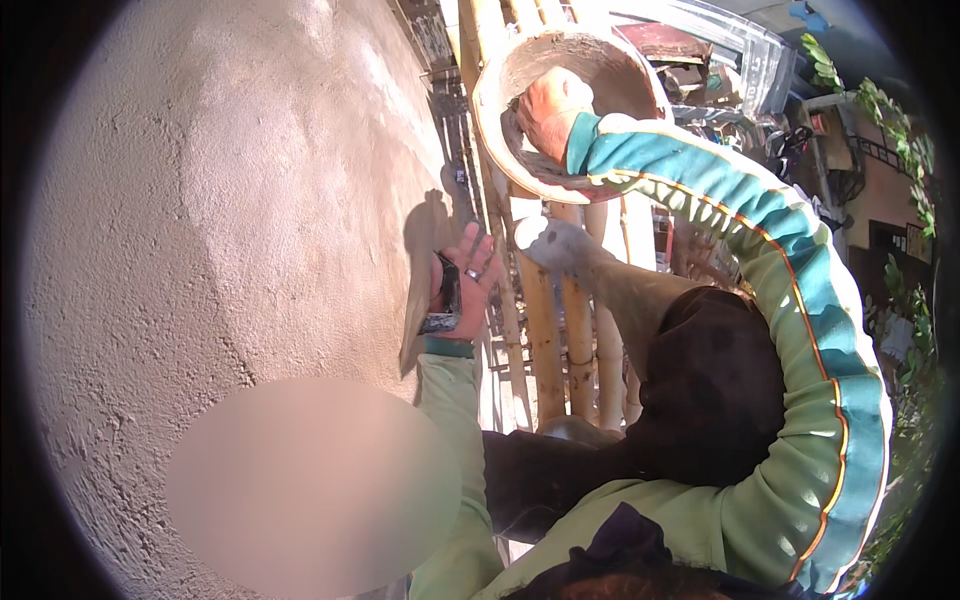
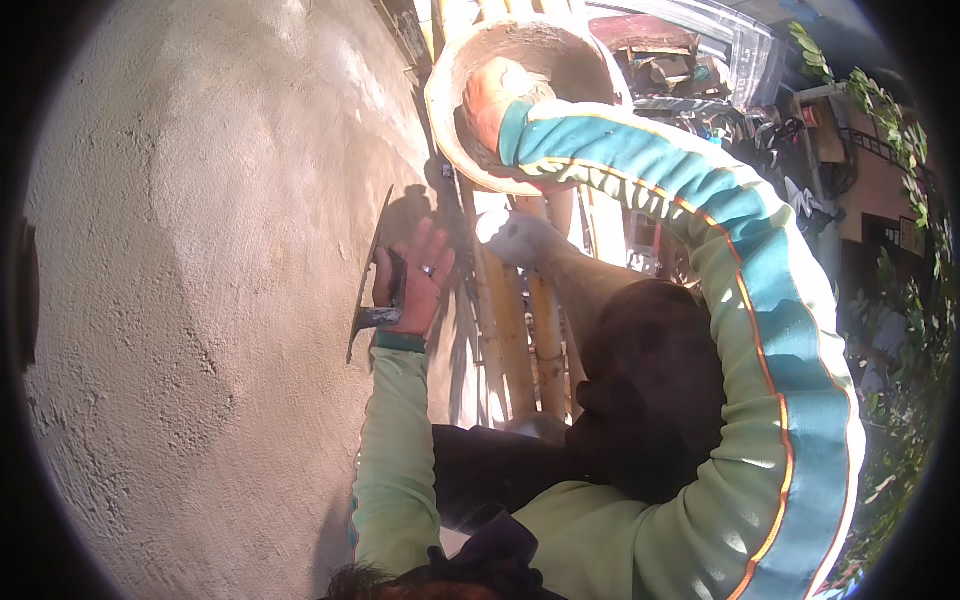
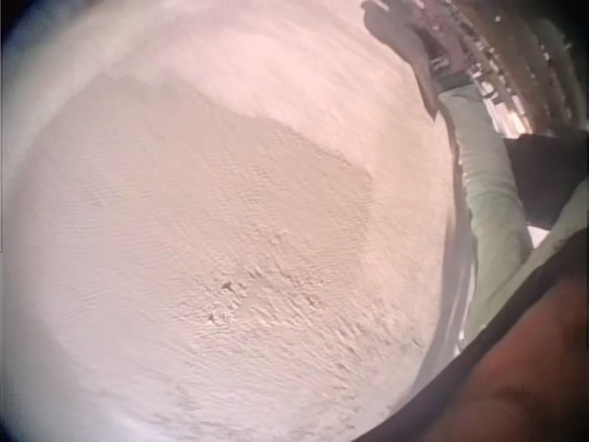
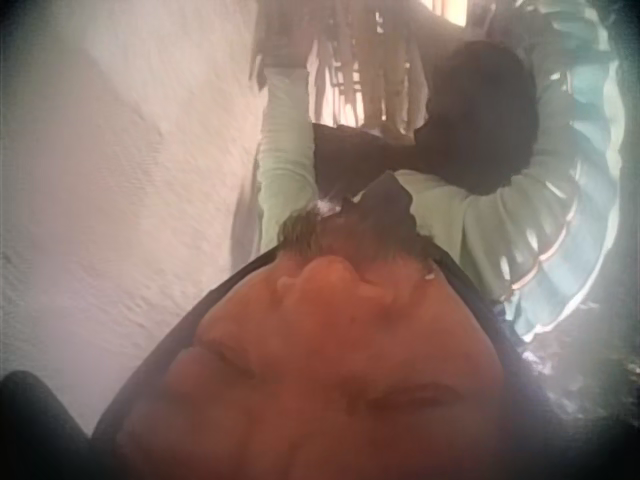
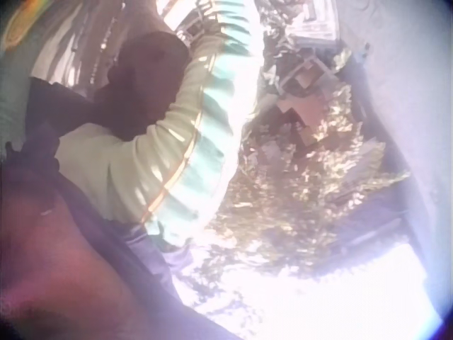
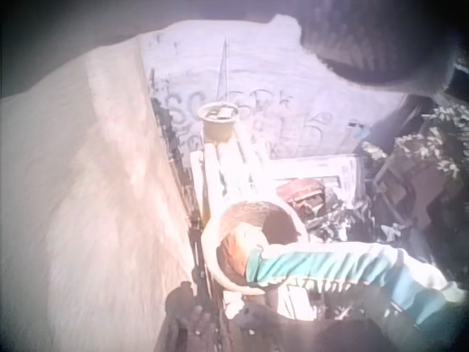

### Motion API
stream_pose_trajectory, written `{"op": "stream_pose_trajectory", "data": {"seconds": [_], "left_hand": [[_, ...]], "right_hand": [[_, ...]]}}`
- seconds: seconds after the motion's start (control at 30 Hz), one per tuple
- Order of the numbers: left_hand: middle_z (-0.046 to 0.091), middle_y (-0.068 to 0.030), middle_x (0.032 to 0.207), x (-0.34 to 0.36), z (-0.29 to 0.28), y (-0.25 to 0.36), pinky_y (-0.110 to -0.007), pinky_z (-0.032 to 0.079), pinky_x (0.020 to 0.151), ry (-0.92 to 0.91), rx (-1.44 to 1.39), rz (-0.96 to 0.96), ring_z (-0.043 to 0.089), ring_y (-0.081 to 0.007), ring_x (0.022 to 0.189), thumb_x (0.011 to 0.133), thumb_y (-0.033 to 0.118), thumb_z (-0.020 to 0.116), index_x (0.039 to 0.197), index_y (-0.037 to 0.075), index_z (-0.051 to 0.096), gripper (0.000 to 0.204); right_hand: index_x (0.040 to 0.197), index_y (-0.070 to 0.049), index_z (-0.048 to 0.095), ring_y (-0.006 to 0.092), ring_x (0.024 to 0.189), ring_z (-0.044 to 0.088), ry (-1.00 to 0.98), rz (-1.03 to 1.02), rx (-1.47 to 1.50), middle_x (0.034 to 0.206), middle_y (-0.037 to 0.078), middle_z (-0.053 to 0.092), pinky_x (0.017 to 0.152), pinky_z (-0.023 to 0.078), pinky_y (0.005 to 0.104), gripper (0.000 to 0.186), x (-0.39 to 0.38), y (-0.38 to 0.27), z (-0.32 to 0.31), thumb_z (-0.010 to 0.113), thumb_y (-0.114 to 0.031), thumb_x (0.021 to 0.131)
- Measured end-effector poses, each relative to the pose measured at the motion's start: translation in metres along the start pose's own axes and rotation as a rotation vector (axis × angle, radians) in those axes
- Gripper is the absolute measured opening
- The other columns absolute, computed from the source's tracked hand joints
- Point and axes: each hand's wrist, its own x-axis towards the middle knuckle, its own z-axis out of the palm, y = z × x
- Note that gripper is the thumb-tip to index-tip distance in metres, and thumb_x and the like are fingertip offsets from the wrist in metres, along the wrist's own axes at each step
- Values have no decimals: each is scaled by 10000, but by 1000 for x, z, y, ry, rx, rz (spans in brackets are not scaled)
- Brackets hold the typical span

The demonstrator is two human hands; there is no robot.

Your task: The person applies wet cement to a vertical wall using a trowel and a hawk, then smooths the surface with a float. The person repeatedly scoops cement from a bucket, spreads it onto the wall, and levels it to create a uniform finish.

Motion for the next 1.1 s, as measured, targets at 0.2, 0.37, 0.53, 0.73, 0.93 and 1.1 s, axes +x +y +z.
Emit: {"op": "stream_pose_trajectory", "data": {"seconds": [0.2,0.37,0.53,0.73,0.93,1.1], "left_hand": [[453,-165,1512,142,3,37,-577,270,1214,-43,618,329,376,-359,1441,1057,516,505,1256,191,588,390],[582,-115,1355,233,45,11,-394,368,1152,149,390,238,536,-263,1293,1051,482,450,1259,127,566,427],[611,-103,1340,252,50,-22,-350,400,1109,266,485,348,569,-232,1260,1027,437,467,1250,110,589,414],[639,-81,1311,243,56,-57,-338,425,1061,507,1146,473,604,-217,1212,993,420,498,1217,117,629,399],[667,-59,1283,222,83,-61,-326,451,1013,592,2398,385,640,-203,1163,959,403,529,1184,125,670,384],[690,-41,1260,206,123,-69,-316,472,974,478,2873,-14,669,-190,1123,930,388,556,1156,131,704,373]], "right_hand": [[826,-135,729,194,750,703,287,48,214,729,26,701,612,479,388,129,-44,49,34,662,-236,871],[898,-136,755,208,752,736,51,202,303,772,37,730,580,544,380,133,-33,74,108,652,-220,888],[978,-111,810,290,944,773,-216,256,696,984,114,791,760,616,439,231,-60,69,106,627,-240,920],[982,-97,803,312,930,773,-238,222,852,983,148,787,782,614,441,253,-100,66,125,605,-247,935],[881,-115,798,283,816,775,-133,193,705,812,112,770,687,609,399,190,-147,81,95,653,-233,911],[864,-89,789,300,843,777,-101,405,723,823,139,772,709,615,403,225,-111,70,133,614,-216,927]]}}
